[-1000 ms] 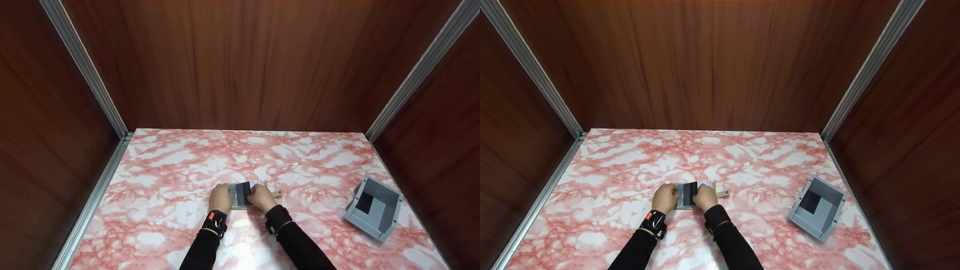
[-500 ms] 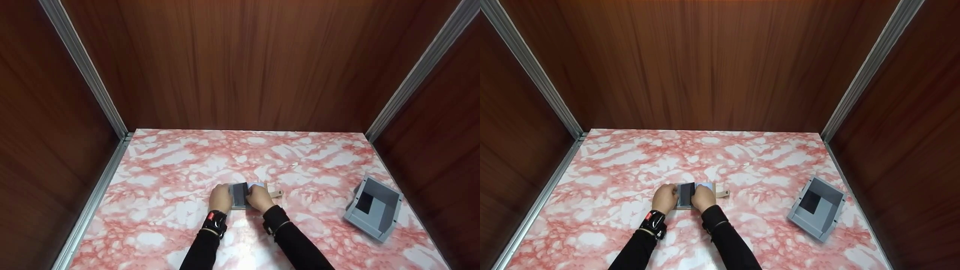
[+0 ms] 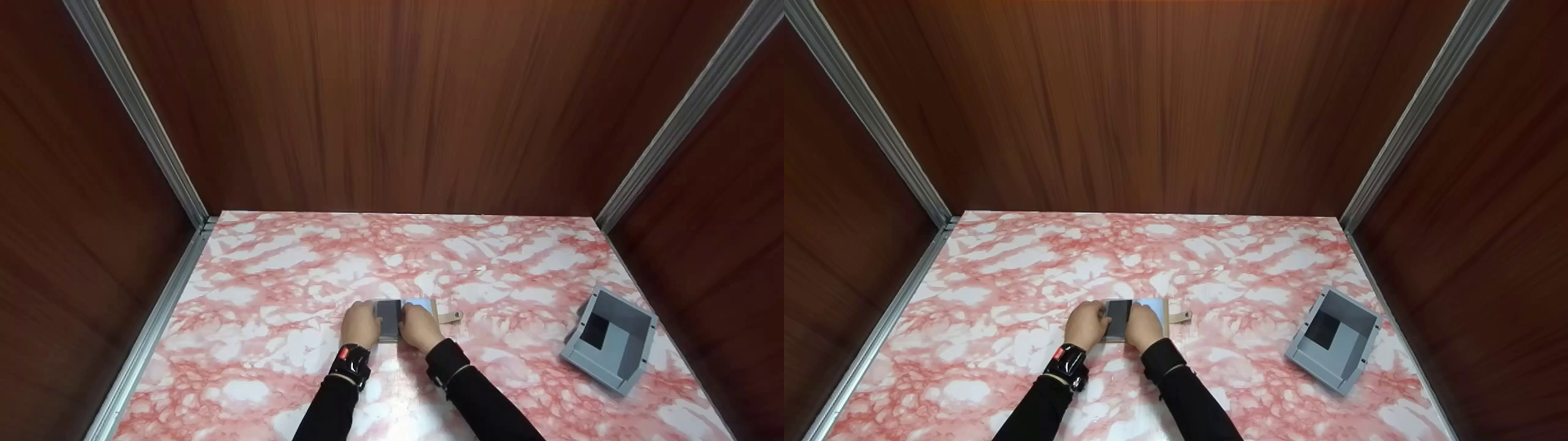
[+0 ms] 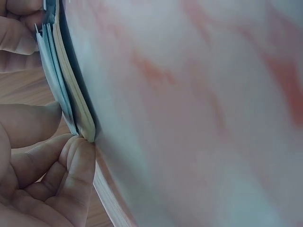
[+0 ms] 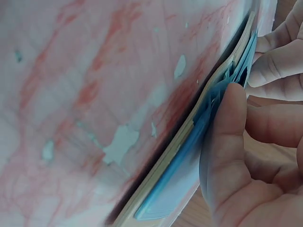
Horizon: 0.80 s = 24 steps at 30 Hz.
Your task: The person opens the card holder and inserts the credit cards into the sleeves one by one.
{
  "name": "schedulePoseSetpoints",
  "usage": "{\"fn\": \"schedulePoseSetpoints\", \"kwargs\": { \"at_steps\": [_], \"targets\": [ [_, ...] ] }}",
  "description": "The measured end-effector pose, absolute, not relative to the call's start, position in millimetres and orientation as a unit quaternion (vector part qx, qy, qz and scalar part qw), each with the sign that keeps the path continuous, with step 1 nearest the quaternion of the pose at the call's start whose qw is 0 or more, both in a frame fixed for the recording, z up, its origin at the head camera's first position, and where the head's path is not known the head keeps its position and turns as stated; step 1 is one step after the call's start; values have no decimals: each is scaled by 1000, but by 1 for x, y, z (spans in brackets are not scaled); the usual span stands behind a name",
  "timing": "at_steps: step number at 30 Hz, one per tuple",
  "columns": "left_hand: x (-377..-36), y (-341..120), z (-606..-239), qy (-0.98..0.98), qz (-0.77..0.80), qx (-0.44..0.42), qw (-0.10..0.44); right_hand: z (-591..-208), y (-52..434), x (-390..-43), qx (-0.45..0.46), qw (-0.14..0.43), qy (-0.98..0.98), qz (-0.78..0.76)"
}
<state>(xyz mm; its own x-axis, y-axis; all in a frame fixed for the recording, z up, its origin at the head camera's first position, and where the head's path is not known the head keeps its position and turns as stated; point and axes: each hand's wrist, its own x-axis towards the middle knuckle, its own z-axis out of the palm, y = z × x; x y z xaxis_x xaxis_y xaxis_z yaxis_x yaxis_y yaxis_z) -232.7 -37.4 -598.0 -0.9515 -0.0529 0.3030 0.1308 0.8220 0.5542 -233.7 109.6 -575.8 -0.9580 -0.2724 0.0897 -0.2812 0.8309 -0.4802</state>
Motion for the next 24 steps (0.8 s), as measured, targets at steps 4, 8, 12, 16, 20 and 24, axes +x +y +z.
{"fn": "schedulePoseSetpoints", "kwargs": {
  "at_steps": [4,8,12,16,20,24],
  "targets": [
    [-232,-37,-597,-942,-300,-21,151,-575,109,-231,156,12,-959,237],
    [-232,-37,-597,-942,-300,-23,149,-573,111,-232,167,6,-957,239],
    [-234,-37,-598,-943,-296,-26,151,-573,113,-232,178,4,-951,252],
    [-234,-37,-599,-943,-293,-29,155,-574,116,-233,184,1,-947,264],
    [-234,-37,-599,-942,-299,-25,148,-575,117,-232,183,-8,-944,276],
    [-233,-37,-599,-942,-303,-22,142,-576,118,-232,182,-12,-943,279]
  ]
}}
